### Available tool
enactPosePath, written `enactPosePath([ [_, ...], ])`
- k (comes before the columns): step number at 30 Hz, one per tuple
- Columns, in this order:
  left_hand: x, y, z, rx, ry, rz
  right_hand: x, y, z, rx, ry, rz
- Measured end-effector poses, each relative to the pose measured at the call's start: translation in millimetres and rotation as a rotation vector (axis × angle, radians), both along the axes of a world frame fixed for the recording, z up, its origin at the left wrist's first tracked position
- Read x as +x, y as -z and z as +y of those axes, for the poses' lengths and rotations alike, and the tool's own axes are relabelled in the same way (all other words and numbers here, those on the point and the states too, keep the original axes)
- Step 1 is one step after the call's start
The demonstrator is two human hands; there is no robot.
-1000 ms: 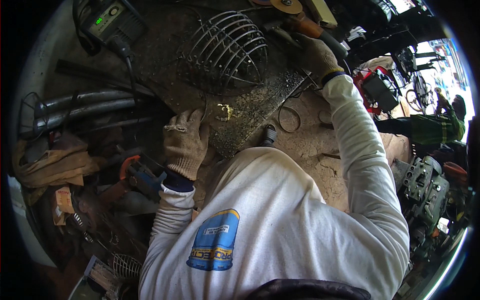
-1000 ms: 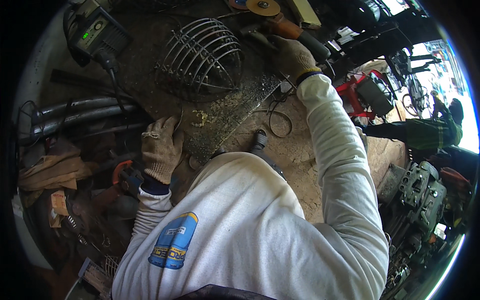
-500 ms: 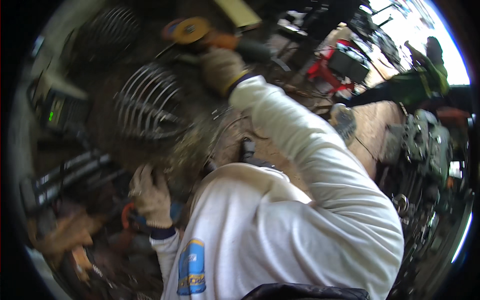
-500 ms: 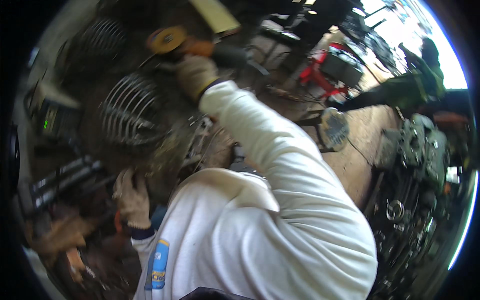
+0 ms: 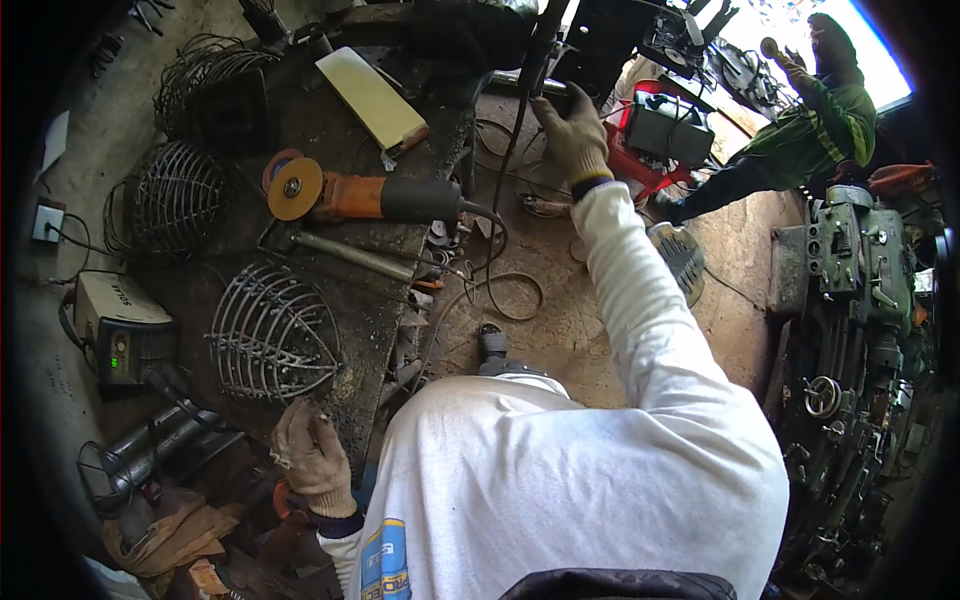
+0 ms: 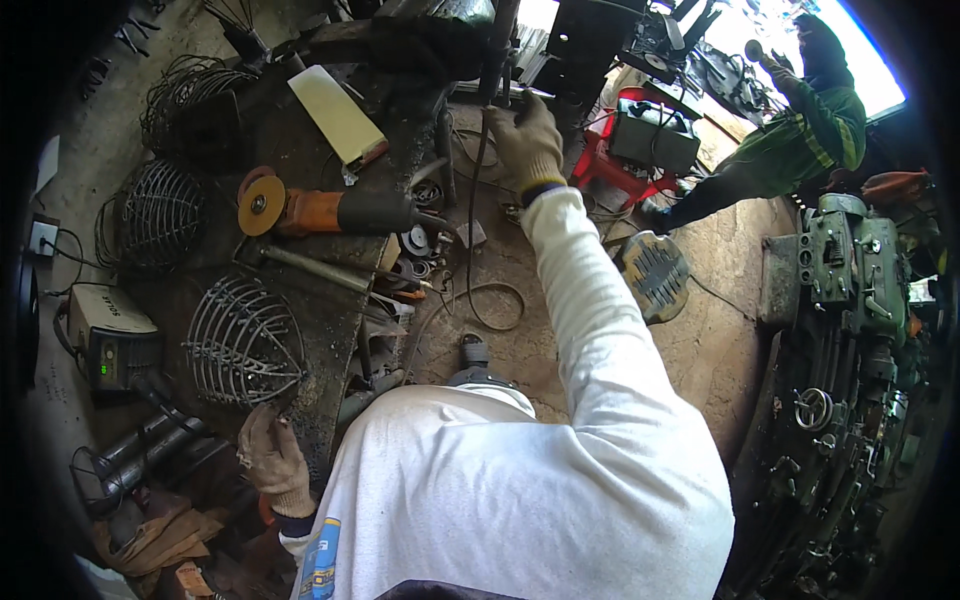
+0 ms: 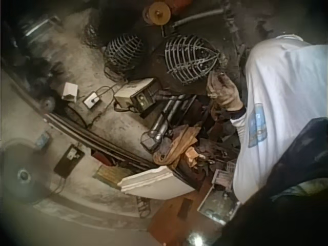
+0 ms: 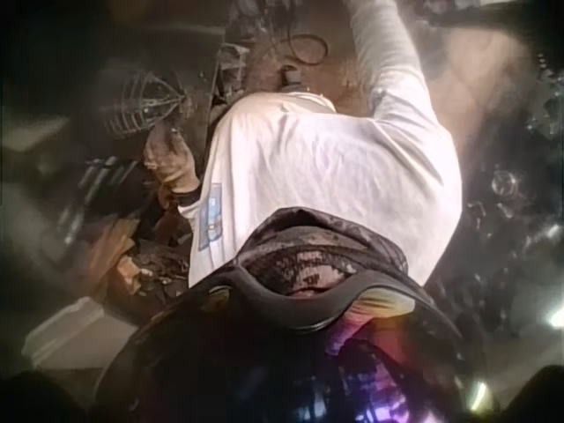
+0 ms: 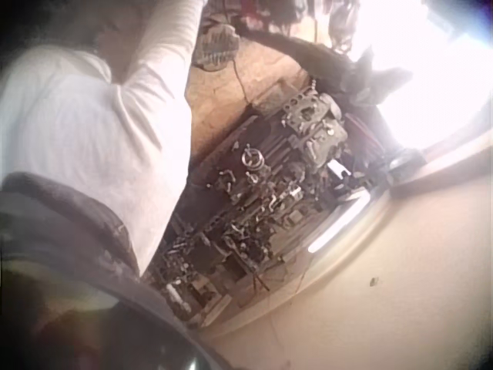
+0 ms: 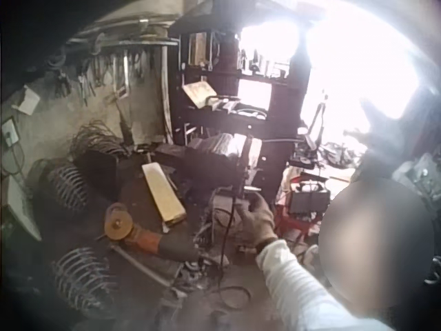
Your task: The person uses an angle grinder to smooth a metal cage-like guard, then hits a metal rod with a hammer, and finally welds the rod to the guard with a welding torch.
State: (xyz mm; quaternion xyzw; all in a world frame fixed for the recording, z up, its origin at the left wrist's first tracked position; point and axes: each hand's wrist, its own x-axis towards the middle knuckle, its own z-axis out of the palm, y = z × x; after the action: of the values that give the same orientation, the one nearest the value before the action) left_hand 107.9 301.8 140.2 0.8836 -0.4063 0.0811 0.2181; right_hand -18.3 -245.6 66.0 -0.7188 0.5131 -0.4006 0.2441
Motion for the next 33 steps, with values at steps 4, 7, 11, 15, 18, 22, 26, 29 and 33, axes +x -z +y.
enactPosePath([
  [4,-1.6,-2.9,-36.6,-0.017,0.081,-0.044,43.2,-1.3,-43.0,0.18,-0.079,0.152],
  [7,-12.3,-6.8,-55.3,-0.004,0.075,-0.051,60.1,5.9,-67.4,0.31,0.002,0.113],
  [11,-26.2,0.0,-54.4,0.022,0.027,0.0,71.9,18.9,-66.1,0.163,0.075,0.01],
  [15,-44.3,3.5,-41.3,0.017,0.0,-0.023,75.0,-5.8,-56.0,0.017,0.081,0.055],
  [18,-46.8,0.6,-51.1,0.011,-0.029,0.008,51.5,13.4,-85.9,-0.096,0.18,0.216],
  [22,-44.9,-14.4,-87.9,-0.146,0.1,0.17,-8.2,-46.8,-21.5,-0.066,-0.253,-0.198],
  [26,-47.5,-11.4,-127.1,-0.312,0.329,0.296,-24.4,-30.5,65.7,-0.409,-0.738,-0.328],
  [29,-53.1,-30.8,-170.2,-0.405,0.324,0.312,-25.8,-34.9,164.3,-0.184,-0.962,-0.503],
  [33,-60.0,-32.5,-162.9,-0.545,0.326,0.585,-23.7,-72.4,240.2,0.226,-1.296,-0.396],
])
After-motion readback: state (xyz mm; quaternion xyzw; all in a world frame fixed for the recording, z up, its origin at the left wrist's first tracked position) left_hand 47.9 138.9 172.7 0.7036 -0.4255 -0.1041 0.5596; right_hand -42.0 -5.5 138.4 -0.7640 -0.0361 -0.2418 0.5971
